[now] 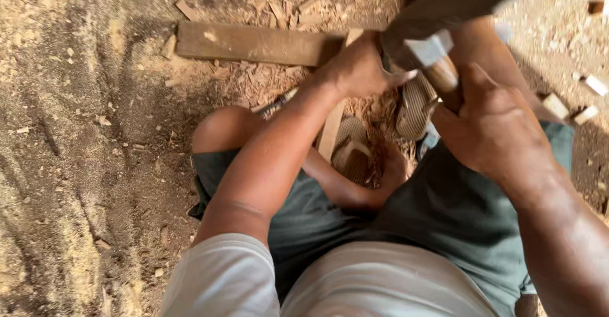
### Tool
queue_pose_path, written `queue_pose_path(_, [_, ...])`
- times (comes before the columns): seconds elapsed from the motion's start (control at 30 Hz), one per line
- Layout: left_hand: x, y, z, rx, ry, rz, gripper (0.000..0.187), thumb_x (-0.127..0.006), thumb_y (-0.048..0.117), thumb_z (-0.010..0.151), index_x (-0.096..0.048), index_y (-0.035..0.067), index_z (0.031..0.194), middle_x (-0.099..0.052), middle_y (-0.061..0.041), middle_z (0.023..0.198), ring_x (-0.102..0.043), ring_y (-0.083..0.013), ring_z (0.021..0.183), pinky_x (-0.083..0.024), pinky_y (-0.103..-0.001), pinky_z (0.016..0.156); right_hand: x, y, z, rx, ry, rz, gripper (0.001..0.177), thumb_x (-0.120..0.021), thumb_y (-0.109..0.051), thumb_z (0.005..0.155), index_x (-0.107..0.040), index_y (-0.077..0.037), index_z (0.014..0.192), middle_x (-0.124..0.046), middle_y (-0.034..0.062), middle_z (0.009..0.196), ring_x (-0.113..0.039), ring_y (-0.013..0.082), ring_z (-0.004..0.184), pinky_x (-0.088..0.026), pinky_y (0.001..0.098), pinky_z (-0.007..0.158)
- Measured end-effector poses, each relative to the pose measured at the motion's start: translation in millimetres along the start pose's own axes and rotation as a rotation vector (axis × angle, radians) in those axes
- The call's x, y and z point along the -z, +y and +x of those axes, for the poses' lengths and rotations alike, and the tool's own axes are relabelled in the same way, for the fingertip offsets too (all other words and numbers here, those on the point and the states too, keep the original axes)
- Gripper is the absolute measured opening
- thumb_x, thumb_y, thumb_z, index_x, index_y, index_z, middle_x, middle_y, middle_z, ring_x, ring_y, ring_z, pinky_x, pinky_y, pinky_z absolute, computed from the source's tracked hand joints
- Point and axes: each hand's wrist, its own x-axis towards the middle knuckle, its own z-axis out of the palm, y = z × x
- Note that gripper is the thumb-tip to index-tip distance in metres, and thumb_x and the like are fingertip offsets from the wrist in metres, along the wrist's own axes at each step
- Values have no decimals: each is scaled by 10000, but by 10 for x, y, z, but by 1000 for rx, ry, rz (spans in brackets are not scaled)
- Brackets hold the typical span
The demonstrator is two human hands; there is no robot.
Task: The person uses a hammer and a chisel to carve a rectangular hole into a piece of wood while sitting on the floor.
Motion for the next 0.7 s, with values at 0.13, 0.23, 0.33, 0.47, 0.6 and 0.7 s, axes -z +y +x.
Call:
queue_pose_path(0.13, [-72, -76, 13, 67, -42, -135, 322, -794, 314, 902, -679, 108, 1122, -776, -91, 990, -764, -198, 868, -627, -370, 831, 120, -16, -277, -9, 137, 414, 433, -591, -180, 915, -549, 5, 1304, -672, 234, 896, -691, 380, 764, -546, 463, 653])
queue_pose_path(0.23, [-86, -45, -68, 72, -54, -129, 262, -760, 311, 927, -688, 123, 1096, -782, -78, 938, -772, -185, 833, -632, -369, 827, -139, 3, -11, 98, 59, -21, 289, -727, -156, 973, -585, 58, 1104, -664, 262, 798, -664, 439, 816, -549, 500, 733])
queue_pose_path(0.33, [6, -60, 16, 0, -44, -72, 255, -748, 298, 943, -687, 122, 1118, -773, -80, 913, -768, -190, 857, -621, -378, 861, 5, 5, 2, -37, -51, 18, 357, -766, -173, 866, -619, 49, 1104, -654, 240, 716, -660, 381, 635, -527, 487, 600])
queue_pose_path(0.47, [-76, -207, -52, -48, 46, -205, 290, -797, 287, 893, -696, 99, 1089, -780, -83, 967, -770, -229, 869, -641, -393, 820, 162, -62, -159, 0, 107, 155, 284, -681, -104, 932, -615, 68, 1148, -674, 211, 805, -680, 328, 661, -517, 445, 562])
queue_pose_path(0.6, [-3, -197, 50, -80, 36, -53, 234, -787, 301, 929, -727, 135, 1082, -782, -43, 936, -774, -212, 852, -648, -383, 812, 32, -156, 48, 107, 102, 132, 339, -742, -113, 932, -592, 76, 1170, -674, 203, 830, -714, 348, 745, -537, 413, 646])
queue_pose_path(0.7, [41, -262, 101, -251, 185, -84, 295, -821, 255, 871, -706, 79, 1078, -758, -70, 926, -749, -230, 849, -608, -449, 821, 137, -174, 131, 96, 34, 258, 545, -658, -38, 884, -523, 13, 1410, -677, 163, 911, -683, 299, 704, -533, 381, 574])
